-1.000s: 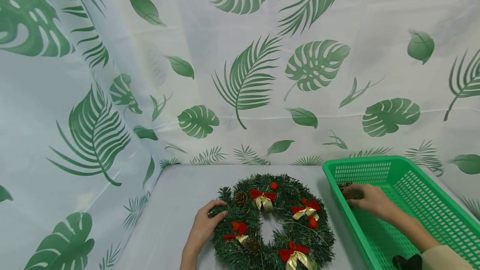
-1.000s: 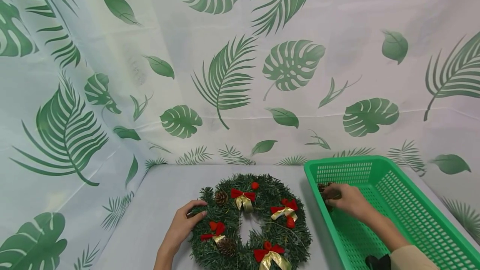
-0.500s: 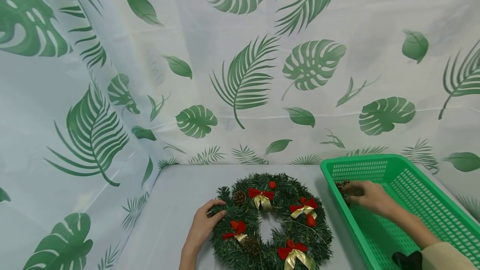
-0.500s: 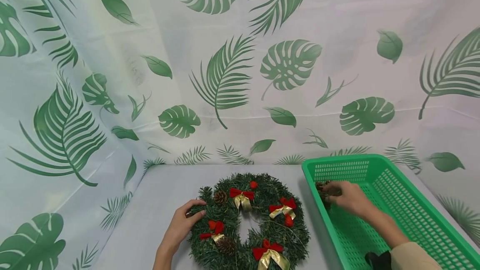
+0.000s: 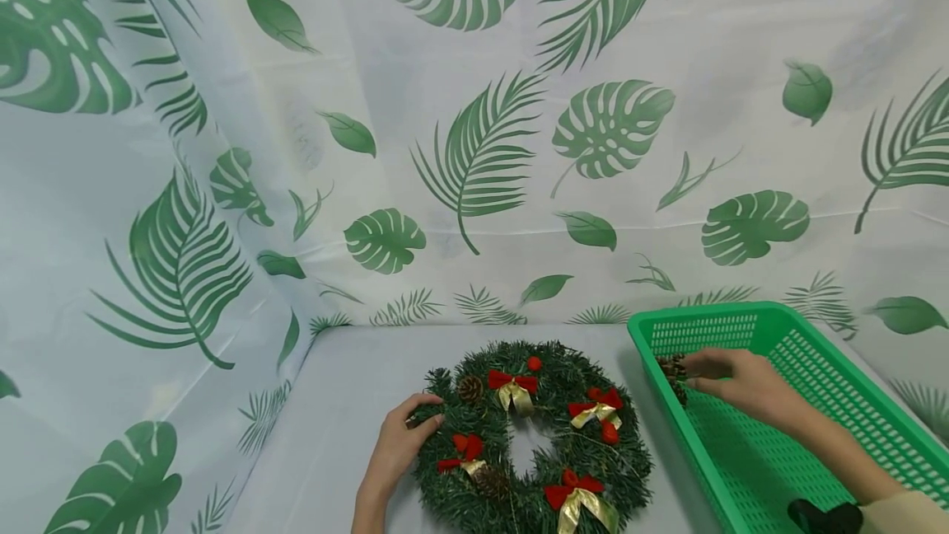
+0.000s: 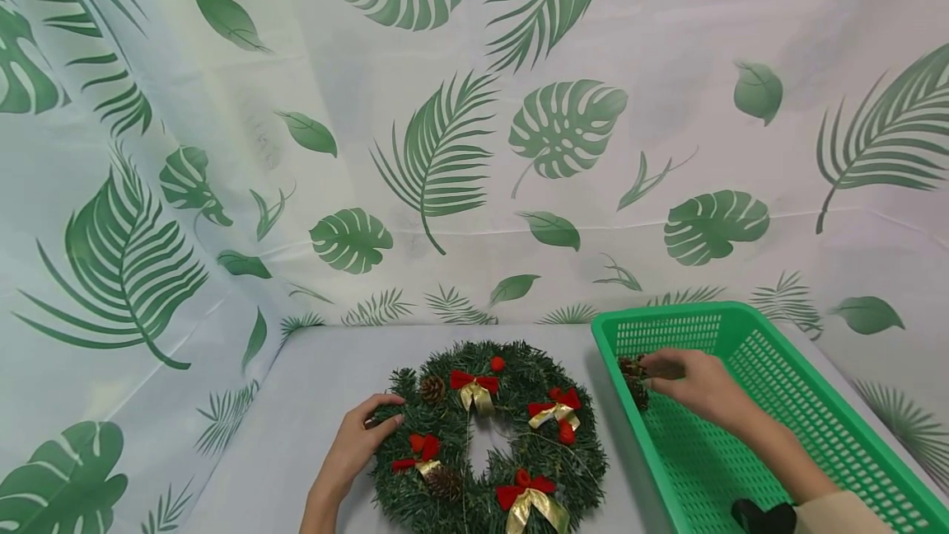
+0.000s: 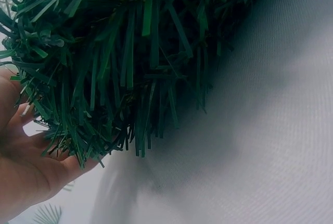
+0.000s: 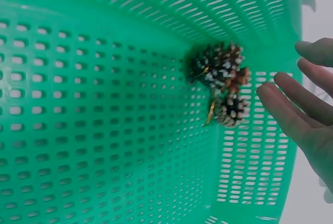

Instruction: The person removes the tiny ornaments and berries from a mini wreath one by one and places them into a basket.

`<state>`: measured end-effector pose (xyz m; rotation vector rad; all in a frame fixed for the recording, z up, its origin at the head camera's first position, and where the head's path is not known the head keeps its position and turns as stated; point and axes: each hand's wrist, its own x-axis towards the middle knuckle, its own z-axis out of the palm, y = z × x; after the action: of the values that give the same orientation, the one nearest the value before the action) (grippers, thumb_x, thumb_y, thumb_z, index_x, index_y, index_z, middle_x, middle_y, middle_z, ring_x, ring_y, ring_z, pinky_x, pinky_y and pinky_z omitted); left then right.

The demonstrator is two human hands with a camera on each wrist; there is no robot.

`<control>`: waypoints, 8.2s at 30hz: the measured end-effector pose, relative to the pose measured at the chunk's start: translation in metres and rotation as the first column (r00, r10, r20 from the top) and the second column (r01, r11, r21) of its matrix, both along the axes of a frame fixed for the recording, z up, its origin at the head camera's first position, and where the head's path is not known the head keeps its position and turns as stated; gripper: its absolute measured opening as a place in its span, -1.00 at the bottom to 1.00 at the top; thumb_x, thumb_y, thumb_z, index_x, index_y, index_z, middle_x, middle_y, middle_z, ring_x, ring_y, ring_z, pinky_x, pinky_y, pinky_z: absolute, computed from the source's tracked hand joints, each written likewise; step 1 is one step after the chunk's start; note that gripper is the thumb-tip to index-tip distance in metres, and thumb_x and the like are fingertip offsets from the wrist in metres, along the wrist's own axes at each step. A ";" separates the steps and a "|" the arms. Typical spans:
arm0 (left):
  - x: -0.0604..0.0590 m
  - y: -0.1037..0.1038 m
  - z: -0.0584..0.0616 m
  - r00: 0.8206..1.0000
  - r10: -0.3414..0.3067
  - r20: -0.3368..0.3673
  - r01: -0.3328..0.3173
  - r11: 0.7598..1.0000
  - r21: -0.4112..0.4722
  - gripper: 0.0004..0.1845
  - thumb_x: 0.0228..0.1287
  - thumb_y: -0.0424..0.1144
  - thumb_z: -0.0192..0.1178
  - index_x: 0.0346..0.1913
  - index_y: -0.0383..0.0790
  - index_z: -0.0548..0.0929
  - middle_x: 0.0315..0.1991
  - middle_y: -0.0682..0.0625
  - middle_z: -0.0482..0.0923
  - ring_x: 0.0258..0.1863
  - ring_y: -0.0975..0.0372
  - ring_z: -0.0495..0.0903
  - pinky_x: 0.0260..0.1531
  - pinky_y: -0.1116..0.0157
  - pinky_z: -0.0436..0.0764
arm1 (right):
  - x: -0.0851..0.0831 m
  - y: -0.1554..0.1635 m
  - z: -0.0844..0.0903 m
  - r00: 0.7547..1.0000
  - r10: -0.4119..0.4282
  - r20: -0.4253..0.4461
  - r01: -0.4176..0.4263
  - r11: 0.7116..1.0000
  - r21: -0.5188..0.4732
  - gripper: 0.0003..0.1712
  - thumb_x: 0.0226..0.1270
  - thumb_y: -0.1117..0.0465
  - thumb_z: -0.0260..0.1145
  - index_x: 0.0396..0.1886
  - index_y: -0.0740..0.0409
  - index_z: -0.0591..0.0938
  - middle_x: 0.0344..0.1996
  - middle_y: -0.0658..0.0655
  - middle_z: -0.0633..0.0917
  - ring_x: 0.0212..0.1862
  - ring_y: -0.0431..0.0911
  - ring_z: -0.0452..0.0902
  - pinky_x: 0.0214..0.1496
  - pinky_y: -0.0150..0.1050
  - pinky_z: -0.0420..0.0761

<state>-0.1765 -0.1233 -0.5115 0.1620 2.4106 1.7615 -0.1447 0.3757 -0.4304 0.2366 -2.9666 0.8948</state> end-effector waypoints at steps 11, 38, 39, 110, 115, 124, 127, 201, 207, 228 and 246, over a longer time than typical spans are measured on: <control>-0.001 -0.002 0.001 1.000 0.006 -0.005 -0.006 1.000 -0.018 -0.68 0.41 -0.16 0.34 0.15 -0.15 0.69 0.40 -0.27 0.46 0.39 -0.20 0.44 0.09 -0.05 0.64 | 0.018 -0.018 0.019 1.000 -0.014 -0.016 0.013 0.999 -0.049 -0.63 0.40 0.11 0.44 0.12 0.15 0.70 -0.02 0.16 0.79 -0.08 -0.29 0.70 -0.18 -0.34 0.65; 0.000 -0.002 -0.001 1.000 0.001 -0.015 -0.001 1.000 -0.013 -0.68 0.42 -0.16 0.33 0.17 -0.13 0.69 0.40 -0.25 0.47 0.45 -0.22 0.35 0.16 -0.12 0.59 | 0.067 -0.083 0.017 0.925 0.253 -0.285 -0.334 0.897 -0.288 -0.55 0.25 0.51 0.43 0.12 0.16 0.68 0.04 -0.36 0.68 -0.03 -0.45 0.67 -0.14 -0.41 0.71; 0.000 -0.002 -0.001 1.000 0.003 -0.016 -0.003 1.000 -0.019 -0.68 0.42 -0.15 0.33 0.17 -0.13 0.69 0.40 -0.24 0.48 0.46 -0.22 0.34 0.19 -0.15 0.56 | 0.068 -0.087 0.017 0.923 0.258 -0.286 -0.340 0.895 -0.289 -0.55 0.26 0.50 0.43 0.13 0.13 0.68 0.04 -0.36 0.68 -0.03 -0.45 0.67 -0.14 -0.41 0.71; 0.000 0.002 0.001 1.000 0.009 -0.019 -0.009 0.999 -0.047 -0.68 0.42 -0.12 0.33 0.16 -0.09 0.69 0.41 -0.21 0.47 0.47 -0.23 0.33 0.23 -0.23 0.50 | 0.043 -0.247 -0.039 0.829 0.551 -0.094 -0.557 0.801 -0.218 -0.60 0.46 0.21 0.38 0.24 0.16 0.61 0.10 0.14 0.70 0.10 -0.01 0.67 -0.02 -0.24 0.70; 0.001 0.001 0.002 1.000 0.008 -0.014 -0.009 0.999 -0.043 -0.68 0.43 -0.12 0.32 0.16 -0.09 0.69 0.42 -0.22 0.46 0.44 -0.22 0.37 0.19 -0.19 0.55 | 0.043 -0.248 -0.042 0.804 0.565 -0.188 -0.594 0.780 -0.197 -0.62 0.43 0.30 0.38 0.20 0.21 0.63 0.05 0.16 0.72 0.04 -0.04 0.70 -0.06 -0.27 0.71; 0.002 0.001 0.002 1.000 0.009 -0.016 -0.009 0.999 -0.031 -0.67 0.44 -0.12 0.31 0.18 -0.09 0.68 0.41 -0.23 0.46 0.44 -0.22 0.36 0.18 -0.18 0.55 | 0.046 -0.245 -0.041 0.797 0.533 -0.285 -0.592 0.784 -0.189 -0.65 0.44 0.29 0.38 0.18 0.19 0.64 0.00 0.15 0.73 -0.02 -0.07 0.71 -0.13 -0.31 0.71; 0.002 0.001 0.002 1.000 0.009 -0.014 -0.010 0.999 -0.037 -0.67 0.44 -0.13 0.31 0.18 -0.09 0.68 0.42 -0.24 0.46 0.44 -0.22 0.36 0.17 -0.16 0.56 | 0.046 -0.243 -0.040 0.788 0.511 -0.342 -0.587 0.792 -0.169 -0.65 0.41 0.32 0.40 0.16 0.20 0.64 -0.02 0.16 0.74 -0.03 -0.05 0.73 -0.13 -0.29 0.72; 0.003 0.004 0.003 1.000 0.018 -0.018 -0.019 0.999 -0.049 -0.68 0.43 -0.14 0.32 0.17 -0.10 0.68 0.39 -0.21 0.49 0.46 -0.22 0.33 0.19 -0.16 0.55 | 0.040 -0.066 0.062 0.960 0.063 -0.274 -0.097 0.989 -0.112 -0.59 0.29 0.36 0.49 0.13 0.08 0.70 -0.10 0.08 0.80 -0.13 -0.44 0.68 -0.24 -0.43 0.70; -0.001 0.004 0.003 1.000 0.011 -0.021 -0.012 0.999 -0.046 -0.68 0.43 -0.12 0.32 0.17 -0.09 0.68 0.41 -0.21 0.47 0.46 -0.22 0.33 0.18 -0.14 0.56 | 0.030 -0.047 0.062 0.965 0.016 -0.263 -0.032 0.998 -0.055 -0.60 0.30 0.31 0.50 0.13 0.11 0.71 -0.07 0.14 0.80 -0.14 -0.43 0.69 -0.22 -0.42 0.69; 0.003 0.003 0.000 1.000 0.023 -0.016 -0.024 0.998 -0.060 -0.68 0.43 -0.15 0.32 0.17 -0.09 0.68 0.40 -0.24 0.47 0.44 -0.21 0.37 0.17 -0.14 0.58 | -0.002 -0.010 0.023 0.993 -0.003 -0.121 0.007 0.999 0.034 -0.53 0.28 0.35 0.46 0.14 0.41 0.58 -0.12 0.37 0.74 -0.15 0.20 0.74 -0.32 -0.16 0.71; 0.002 0.004 -0.002 0.999 0.043 -0.010 -0.043 0.997 -0.058 -0.68 0.41 -0.12 0.33 0.17 -0.08 0.68 0.41 -0.22 0.47 0.49 -0.24 0.28 0.24 -0.26 0.46 | -0.032 0.009 -0.016 0.991 0.100 -0.091 -0.086 0.985 0.151 -0.71 0.14 0.47 0.49 -0.11 0.34 0.71 -0.36 0.22 0.77 -0.32 0.09 0.71 -0.44 -0.17 0.65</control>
<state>-0.1748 -0.1196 -0.5133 0.1120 2.4866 1.7089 -0.1767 0.3849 -0.4462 0.4149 -2.9527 0.6520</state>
